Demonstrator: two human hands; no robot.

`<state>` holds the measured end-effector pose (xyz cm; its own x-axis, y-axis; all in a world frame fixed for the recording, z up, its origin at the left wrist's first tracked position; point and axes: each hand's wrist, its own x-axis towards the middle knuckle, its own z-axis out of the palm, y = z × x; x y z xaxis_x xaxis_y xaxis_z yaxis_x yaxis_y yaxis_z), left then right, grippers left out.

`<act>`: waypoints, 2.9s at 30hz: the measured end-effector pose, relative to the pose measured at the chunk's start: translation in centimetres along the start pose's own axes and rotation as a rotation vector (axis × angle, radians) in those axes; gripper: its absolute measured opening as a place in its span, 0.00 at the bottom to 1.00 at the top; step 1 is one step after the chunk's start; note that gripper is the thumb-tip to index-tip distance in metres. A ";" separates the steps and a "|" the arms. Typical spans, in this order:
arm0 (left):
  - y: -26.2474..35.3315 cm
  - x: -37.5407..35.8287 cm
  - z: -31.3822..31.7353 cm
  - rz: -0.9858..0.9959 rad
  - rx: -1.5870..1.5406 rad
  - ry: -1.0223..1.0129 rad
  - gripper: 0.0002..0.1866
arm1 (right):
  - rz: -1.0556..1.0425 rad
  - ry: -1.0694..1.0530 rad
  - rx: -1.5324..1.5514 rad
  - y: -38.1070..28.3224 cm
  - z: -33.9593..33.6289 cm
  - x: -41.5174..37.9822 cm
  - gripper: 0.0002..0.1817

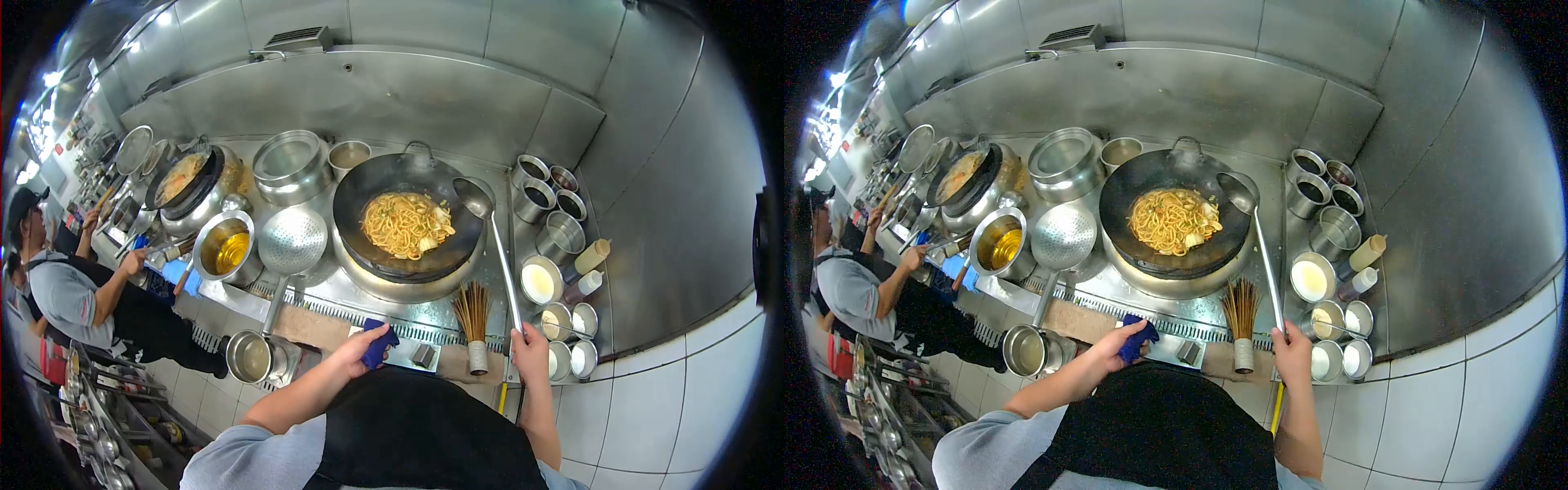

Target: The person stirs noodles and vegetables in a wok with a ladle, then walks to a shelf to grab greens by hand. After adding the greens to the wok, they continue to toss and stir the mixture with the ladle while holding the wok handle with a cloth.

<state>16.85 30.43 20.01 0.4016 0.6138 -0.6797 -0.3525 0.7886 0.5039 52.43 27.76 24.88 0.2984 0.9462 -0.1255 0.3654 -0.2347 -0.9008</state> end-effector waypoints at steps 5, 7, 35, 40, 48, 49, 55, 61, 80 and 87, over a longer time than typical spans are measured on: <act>-1.5 -0.7 0.2 0.029 0.004 0.070 0.20 | 0.101 -0.092 0.104 0.7 -0.8 -0.2 0.13; -1.8 -1.8 0.4 0.034 0.003 0.095 0.20 | 0.113 -0.113 0.111 1.7 -0.9 -0.1 0.13; -21.9 -6.9 -23.0 -0.490 1.289 0.412 0.28 | -0.097 -0.290 -0.372 6.2 2.8 -1.2 0.15; -13.0 -5.6 -16.8 -0.202 1.176 0.615 0.33 | -0.092 -0.284 -0.382 5.4 2.9 -1.6 0.15; -14.6 -3.0 -22.7 -0.413 1.441 0.390 0.32 | -0.100 -0.234 -0.464 5.4 3.6 -2.2 0.14; -16.1 -2.5 -25.2 -0.465 1.496 0.323 0.33 | -0.100 -0.232 -0.494 5.5 3.9 -2.2 0.14; -16.3 -4.8 -29.4 -0.524 1.415 0.370 0.35 | -0.087 -0.126 -0.571 2.5 5.6 -3.3 0.18; -12.5 -5.7 -30.5 -0.395 1.322 0.498 0.37 | -0.103 -0.007 -0.571 -1.8 6.0 -2.9 0.18; -13.4 -7.3 -35.2 -0.422 0.995 0.579 0.34 | -0.214 -0.162 -1.022 -11.3 7.6 3.4 0.25; -16.4 -5.1 -38.1 -0.435 1.389 0.369 0.33 | -0.126 -0.137 -1.055 -12.9 10.1 1.9 0.24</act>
<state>-11.62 12.93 -5.08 -0.0434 0.4516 -0.8912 0.8807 0.4384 0.1793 39.39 34.84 32.04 0.1281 0.9786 -0.1612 0.9838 -0.1460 -0.1043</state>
